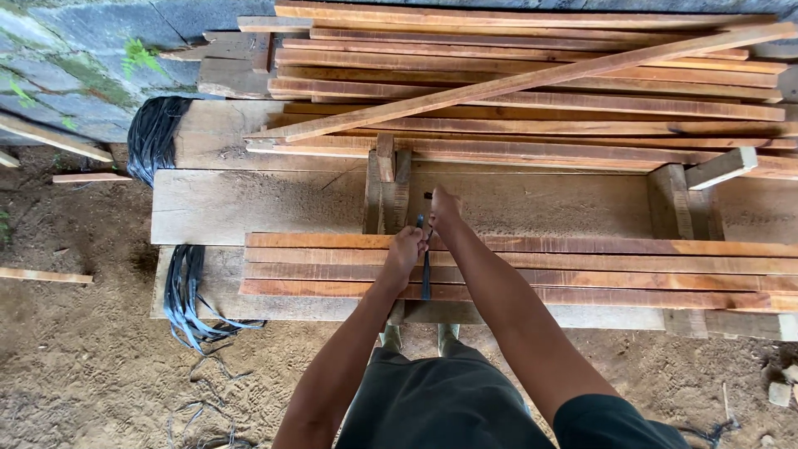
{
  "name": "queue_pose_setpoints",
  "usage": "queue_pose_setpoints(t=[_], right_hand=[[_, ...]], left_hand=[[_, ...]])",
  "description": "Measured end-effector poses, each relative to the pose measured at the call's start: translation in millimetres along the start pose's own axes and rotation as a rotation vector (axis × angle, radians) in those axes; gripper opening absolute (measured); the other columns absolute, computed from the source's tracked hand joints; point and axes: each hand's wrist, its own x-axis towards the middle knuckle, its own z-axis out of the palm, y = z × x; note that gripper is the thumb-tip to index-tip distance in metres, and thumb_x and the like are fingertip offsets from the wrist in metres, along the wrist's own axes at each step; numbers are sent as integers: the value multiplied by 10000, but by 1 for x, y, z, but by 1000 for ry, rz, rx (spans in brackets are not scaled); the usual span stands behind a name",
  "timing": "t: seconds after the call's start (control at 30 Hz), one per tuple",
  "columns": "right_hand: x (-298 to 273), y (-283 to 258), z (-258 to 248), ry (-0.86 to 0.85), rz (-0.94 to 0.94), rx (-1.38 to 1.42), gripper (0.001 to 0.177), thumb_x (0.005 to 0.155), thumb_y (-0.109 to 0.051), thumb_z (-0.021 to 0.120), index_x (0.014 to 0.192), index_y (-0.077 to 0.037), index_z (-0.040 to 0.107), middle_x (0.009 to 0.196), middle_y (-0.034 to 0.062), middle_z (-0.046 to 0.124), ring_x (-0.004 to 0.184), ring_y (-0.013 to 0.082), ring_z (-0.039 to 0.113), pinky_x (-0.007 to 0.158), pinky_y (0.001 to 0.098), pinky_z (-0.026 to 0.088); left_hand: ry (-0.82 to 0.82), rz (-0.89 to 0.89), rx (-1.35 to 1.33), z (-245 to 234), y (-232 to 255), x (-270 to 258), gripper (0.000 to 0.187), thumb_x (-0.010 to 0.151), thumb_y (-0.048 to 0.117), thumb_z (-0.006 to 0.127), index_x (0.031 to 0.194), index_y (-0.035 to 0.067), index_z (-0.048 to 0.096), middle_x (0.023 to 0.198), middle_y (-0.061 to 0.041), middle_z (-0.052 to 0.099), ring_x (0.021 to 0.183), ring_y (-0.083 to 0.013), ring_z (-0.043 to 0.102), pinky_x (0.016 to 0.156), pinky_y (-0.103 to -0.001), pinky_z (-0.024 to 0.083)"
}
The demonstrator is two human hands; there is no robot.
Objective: Bundling multiple wooden slats together with plastic strapping and cutting the excess with scissors.
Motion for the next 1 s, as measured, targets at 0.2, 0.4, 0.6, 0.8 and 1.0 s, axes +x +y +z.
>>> queue_pose_setpoints(t=[0.2, 0.4, 0.6, 0.8, 1.0], right_hand=[[2, 7, 12, 136, -3, -154, 828, 990, -535, 625, 1532, -19, 271, 1303, 203, 474, 1186, 302, 589, 997, 484, 469], [-18, 0, 15, 210, -86, -166, 676, 827, -385, 683, 1319, 12, 440, 1273, 242, 513, 1179, 329, 594, 1000, 486, 470], [-41, -12, 22, 278, -165, -169, 655, 859, -374, 666, 1302, 62, 457, 1190, 240, 571, 1102, 288, 627, 945, 466, 501], [-64, -16, 28, 296, -226, -228, 676, 888, -427, 701, 1309, 55, 483, 1261, 216, 595, 1228, 312, 610, 1047, 445, 481], [-88, -33, 22, 164, -312, -471, 304, 885, -258, 619, 691, -51, 512, 625, 41, 480, 631, 94, 486, 566, 385, 453]], left_hand=[[19, 8, 199, 7, 39, -34, 248, 1012, 203, 425, 788, 159, 522, 649, -1, 382, 612, -135, 375, 630, -355, 362], [91, 199, 245, 10, -1, 24, 318, 1029, 323, 442, 862, 162, 659, 750, -108, 630, 725, -191, 555, 721, -408, 460], [66, 79, 243, -2, -20, 29, 311, 957, 255, 404, 673, 181, 506, 600, -52, 490, 607, -181, 483, 696, -405, 451], [65, 120, 291, -8, -30, 30, 329, 1019, 251, 367, 726, 182, 499, 631, -60, 519, 628, -169, 492, 688, -405, 442], [54, 71, 292, -8, -27, 22, 297, 1026, 272, 361, 822, 132, 524, 698, -87, 489, 772, -241, 634, 768, -439, 499]])
